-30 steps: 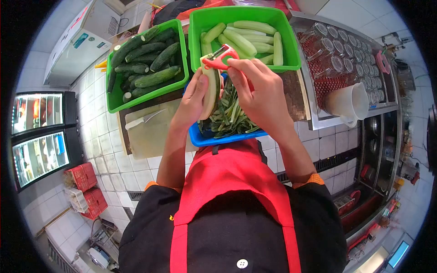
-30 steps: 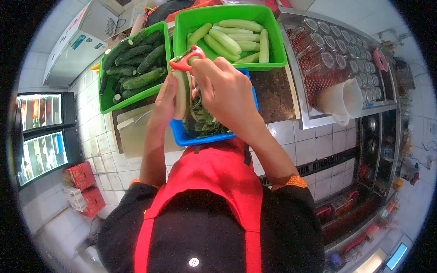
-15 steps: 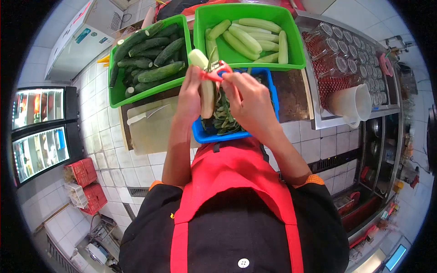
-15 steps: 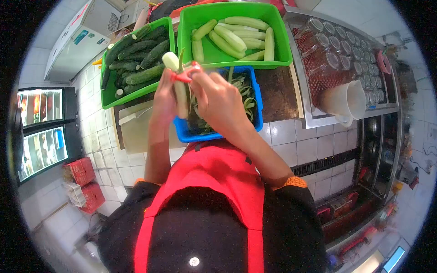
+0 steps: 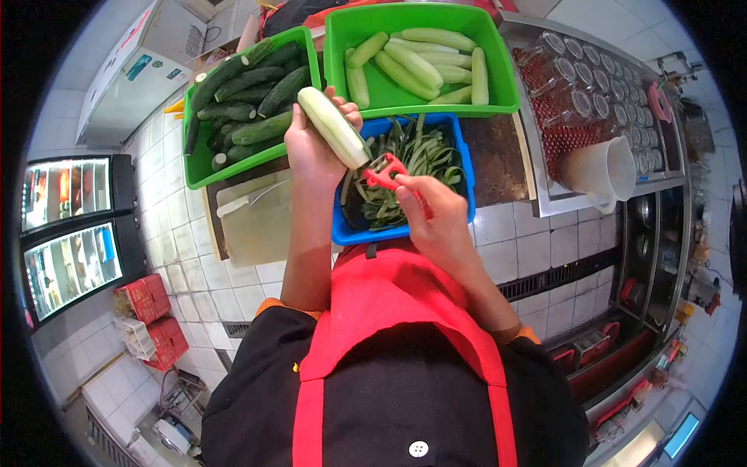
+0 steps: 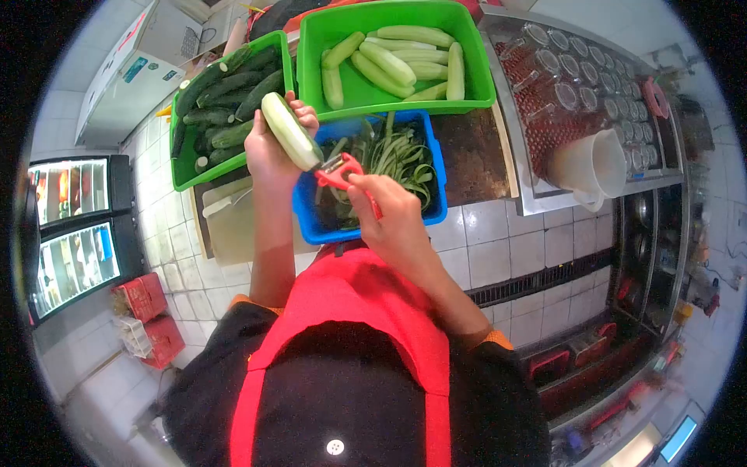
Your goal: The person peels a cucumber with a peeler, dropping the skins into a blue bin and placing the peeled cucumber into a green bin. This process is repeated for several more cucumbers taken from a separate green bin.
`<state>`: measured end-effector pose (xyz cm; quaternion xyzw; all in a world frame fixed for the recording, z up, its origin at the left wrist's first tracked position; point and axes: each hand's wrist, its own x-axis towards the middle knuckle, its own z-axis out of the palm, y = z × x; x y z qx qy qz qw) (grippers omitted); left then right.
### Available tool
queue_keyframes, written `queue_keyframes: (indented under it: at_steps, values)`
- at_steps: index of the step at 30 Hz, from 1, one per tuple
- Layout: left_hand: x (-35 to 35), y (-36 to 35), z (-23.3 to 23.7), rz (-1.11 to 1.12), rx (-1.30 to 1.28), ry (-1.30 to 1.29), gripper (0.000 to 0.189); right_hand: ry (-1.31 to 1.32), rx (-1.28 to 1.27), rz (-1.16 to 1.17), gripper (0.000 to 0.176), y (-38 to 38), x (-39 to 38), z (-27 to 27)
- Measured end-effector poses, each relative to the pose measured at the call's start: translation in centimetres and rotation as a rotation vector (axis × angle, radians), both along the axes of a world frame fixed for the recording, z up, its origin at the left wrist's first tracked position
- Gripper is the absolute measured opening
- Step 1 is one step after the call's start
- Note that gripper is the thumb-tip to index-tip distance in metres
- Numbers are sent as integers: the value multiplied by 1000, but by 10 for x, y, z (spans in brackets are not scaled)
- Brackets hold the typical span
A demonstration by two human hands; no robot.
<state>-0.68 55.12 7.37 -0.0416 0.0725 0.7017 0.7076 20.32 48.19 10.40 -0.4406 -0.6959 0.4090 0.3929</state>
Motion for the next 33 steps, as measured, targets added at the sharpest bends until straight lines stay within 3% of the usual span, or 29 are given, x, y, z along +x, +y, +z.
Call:
queue_keyframes:
  at_steps: [6,11,18,22,25,30,33]
  values:
    - [14,-5,11,35,-106,381,54,-1,77,1,15,13,-1,21]
    - [1,-6,15,62,-77,445,50,-7,57,60,15,7,7,22]
    - [29,-16,17,-16,-246,793,48,-68,175,-69,13,30,3,28]
    - [37,-28,-5,-24,39,926,52,-57,366,-137,8,55,-10,32]
    - [43,-36,0,34,1,1109,54,-65,330,-185,7,63,-19,36]
    - [47,-38,2,89,24,1130,52,-128,272,-161,12,49,-33,36]
    - [49,-35,5,152,-68,1016,51,-102,262,-134,11,35,-35,24]
